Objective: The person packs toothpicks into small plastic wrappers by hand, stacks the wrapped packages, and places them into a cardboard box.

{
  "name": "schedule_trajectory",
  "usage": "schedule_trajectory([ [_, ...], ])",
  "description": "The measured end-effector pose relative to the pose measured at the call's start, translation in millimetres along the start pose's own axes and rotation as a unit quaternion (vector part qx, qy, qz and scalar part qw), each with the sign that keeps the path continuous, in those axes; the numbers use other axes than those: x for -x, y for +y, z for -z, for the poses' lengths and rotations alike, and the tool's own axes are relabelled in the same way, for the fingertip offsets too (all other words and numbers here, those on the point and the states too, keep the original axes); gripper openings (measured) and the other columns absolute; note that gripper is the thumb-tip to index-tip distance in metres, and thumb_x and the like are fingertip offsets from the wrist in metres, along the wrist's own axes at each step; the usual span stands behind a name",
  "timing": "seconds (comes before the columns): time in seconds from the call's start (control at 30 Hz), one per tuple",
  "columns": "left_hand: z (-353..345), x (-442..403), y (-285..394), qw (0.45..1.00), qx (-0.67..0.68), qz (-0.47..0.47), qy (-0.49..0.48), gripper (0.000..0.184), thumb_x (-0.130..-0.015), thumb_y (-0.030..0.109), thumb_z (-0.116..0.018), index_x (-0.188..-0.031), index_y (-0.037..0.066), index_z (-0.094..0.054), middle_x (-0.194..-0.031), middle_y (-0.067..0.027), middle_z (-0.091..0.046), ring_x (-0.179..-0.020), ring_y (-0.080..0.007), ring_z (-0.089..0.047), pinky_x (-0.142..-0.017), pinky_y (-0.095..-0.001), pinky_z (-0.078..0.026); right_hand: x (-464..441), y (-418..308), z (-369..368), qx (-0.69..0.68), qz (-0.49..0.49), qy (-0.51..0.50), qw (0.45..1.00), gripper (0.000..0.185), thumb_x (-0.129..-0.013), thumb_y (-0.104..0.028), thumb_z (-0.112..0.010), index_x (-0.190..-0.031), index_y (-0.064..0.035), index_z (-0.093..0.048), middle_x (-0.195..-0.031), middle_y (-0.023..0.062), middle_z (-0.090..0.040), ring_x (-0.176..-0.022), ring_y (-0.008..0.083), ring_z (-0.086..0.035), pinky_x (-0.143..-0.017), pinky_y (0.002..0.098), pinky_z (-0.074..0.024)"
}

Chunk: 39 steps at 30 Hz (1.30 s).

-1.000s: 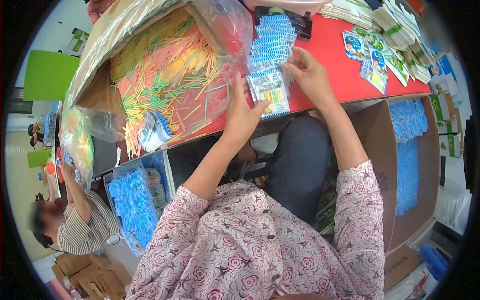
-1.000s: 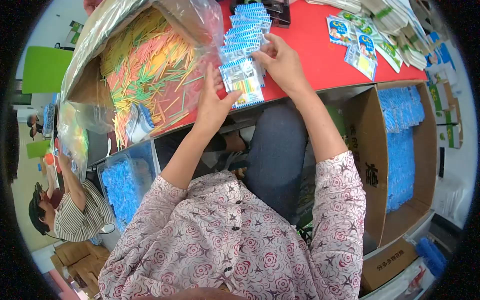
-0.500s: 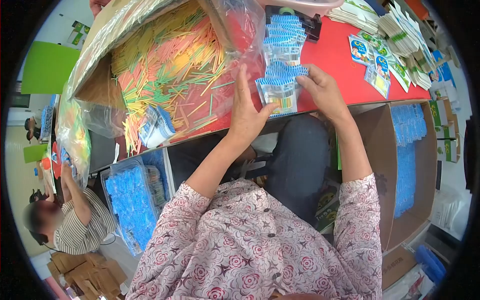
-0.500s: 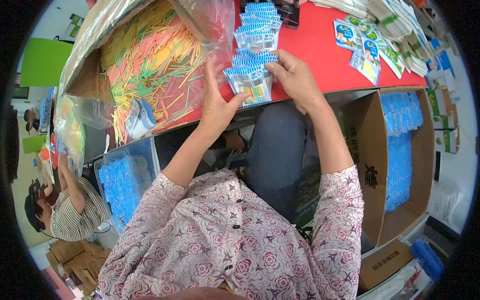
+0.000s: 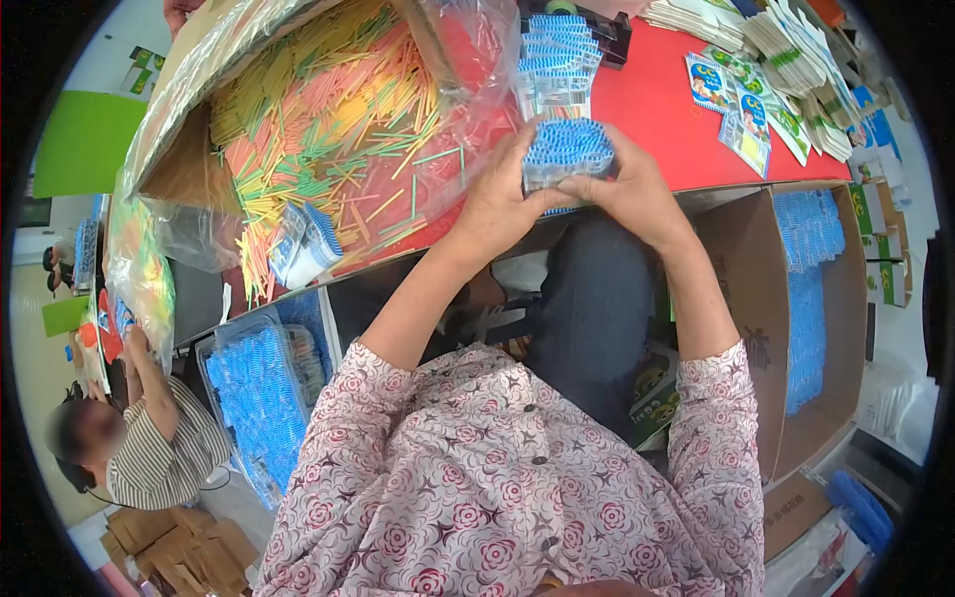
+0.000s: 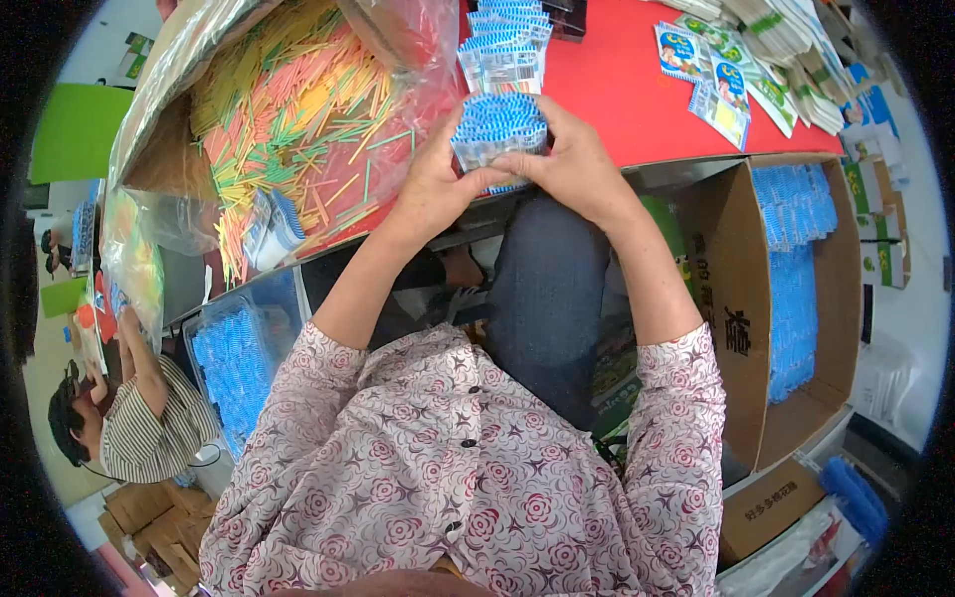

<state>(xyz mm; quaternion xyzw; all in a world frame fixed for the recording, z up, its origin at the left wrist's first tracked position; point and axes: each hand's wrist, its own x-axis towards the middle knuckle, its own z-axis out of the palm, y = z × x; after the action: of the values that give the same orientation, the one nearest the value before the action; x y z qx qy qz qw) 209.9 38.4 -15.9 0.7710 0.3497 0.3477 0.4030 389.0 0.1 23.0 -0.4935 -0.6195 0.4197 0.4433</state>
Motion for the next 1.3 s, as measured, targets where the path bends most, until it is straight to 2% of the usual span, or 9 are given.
schedule_trajectory([
  [0.3,-22.8,-6.0,-1.7,0.999,-0.017,-0.032,0.025,0.086,-0.069,0.009,-0.075,-0.138,0.000,-0.025,-0.126,-0.0206,-0.047,-0.117,-0.0321,-0.047,-0.097,-0.0384,-0.039,4.8,8.5,8.3,0.015,-0.056,-0.024,0.998,0.048,-0.072,-0.009,-0.073,-0.115,-0.0013,-0.053,-0.098,0.0049,-0.062,-0.090,0.0097,-0.057,-0.080,0.0262,-0.0470],
  [0.43,-13.7,-12.7,18.2,0.957,0.249,0.121,-0.082,0.085,-0.071,0.008,-0.073,-0.140,0.002,-0.022,-0.129,-0.0209,-0.044,-0.119,-0.0320,-0.046,-0.097,-0.0384,-0.039,19.9,-1.2,14.5,0.016,-0.009,0.043,0.999,0.047,-0.072,-0.012,-0.073,-0.114,-0.0034,-0.055,-0.096,0.0042,-0.063,-0.087,0.0109,-0.058,-0.079,0.0269,-0.0476],
  [0.53,-19.8,-18.8,41.2,0.985,0.086,0.071,-0.132,0.086,-0.073,0.005,-0.069,-0.142,0.003,-0.017,-0.131,-0.0230,-0.041,-0.119,-0.0329,-0.045,-0.097,-0.0387,-0.039,32.1,-10.0,27.2,0.005,0.035,0.089,0.995,0.047,-0.071,-0.013,-0.074,-0.113,-0.0039,-0.055,-0.094,0.0044,-0.064,-0.086,0.0113,-0.059,-0.078,0.0277,-0.0480],
  [0.63,-40.4,-26.0,62.2,0.980,-0.146,-0.094,-0.101,0.083,-0.074,0.000,-0.064,-0.142,0.002,-0.016,-0.129,-0.0249,-0.042,-0.118,-0.0358,-0.046,-0.094,-0.0398,-0.041,53.4,-13.9,53.0,0.047,0.035,0.105,0.993,0.047,-0.071,-0.014,-0.074,-0.113,-0.0042,-0.055,-0.093,0.0047,-0.064,-0.084,0.0115,-0.060,-0.077,0.0282,-0.0482],
  [0.93,-139.1,-78.8,135.9,0.950,-0.100,-0.249,-0.157,0.084,-0.074,0.001,-0.062,-0.143,0.004,-0.014,-0.124,-0.0269,-0.044,-0.112,-0.0411,-0.047,-0.093,-0.0430,-0.040,127.0,-40.7,144.0,0.169,-0.038,0.260,0.950,0.043,-0.071,-0.013,-0.074,-0.109,-0.0028,-0.058,-0.089,0.0036,-0.065,-0.080,0.0097,-0.059,-0.073,0.0255,-0.0479],
  [1.07,-196.6,-106.3,165.4,0.933,-0.034,-0.304,-0.188,0.086,-0.073,0.006,-0.066,-0.142,0.005,-0.015,-0.123,-0.0277,-0.044,-0.112,-0.0422,-0.046,-0.092,-0.0431,-0.040,158.0,-37.9,191.9,0.112,-0.028,0.307,0.945,0.041,-0.071,-0.014,-0.074,-0.108,-0.0031,-0.059,-0.092,0.0025,-0.065,-0.081,0.0080,-0.059,-0.074,0.0244,-0.0483],
  [1.17,-241.4,-117.5,177.9,0.958,0.060,-0.237,-0.149,0.025,-0.091,0.011,-0.044,-0.110,0.001,-0.056,-0.100,-0.0182,-0.058,-0.101,-0.0312,-0.055,-0.086,-0.0376,-0.046,177.6,-21.7,227.2,0.020,-0.091,0.347,0.933,0.042,-0.072,-0.014,-0.075,-0.109,-0.0035,-0.059,-0.092,0.0026,-0.065,-0.081,0.0077,-0.059,-0.074,0.0244,-0.0493],
  [1.23,-248.6,-126.3,172.1,0.948,0.040,-0.271,-0.161,0.035,-0.085,0.010,-0.052,-0.119,0.002,-0.048,-0.106,-0.0206,-0.055,-0.104,-0.0348,-0.052,-0.087,-0.0392,-0.045,190.1,-12.4,244.2,0.050,-0.097,0.363,0.925,0.042,-0.073,-0.015,-0.074,-0.110,-0.0033,-0.059,-0.092,0.0029,-0.065,-0.080,0.0079,-0.060,-0.073,0.0245,-0.0497],
  [1.3,-248.2,-137.2,161.8,0.925,-0.001,-0.340,-0.170,0.072,-0.073,0.009,-0.067,-0.136,0.003,-0.031,-0.119,-0.0255,-0.048,-0.110,-0.0420,-0.047,-0.090,-0.0424,-0.041,201.8,-2.2,260.0,0.116,-0.105,0.383,0.910,0.042,-0.074,-0.016,-0.074,-0.111,-0.0029,-0.059,-0.092,0.0036,-0.065,-0.078,0.0082,-0.060,-0.070,0.0246,-0.0506],
])
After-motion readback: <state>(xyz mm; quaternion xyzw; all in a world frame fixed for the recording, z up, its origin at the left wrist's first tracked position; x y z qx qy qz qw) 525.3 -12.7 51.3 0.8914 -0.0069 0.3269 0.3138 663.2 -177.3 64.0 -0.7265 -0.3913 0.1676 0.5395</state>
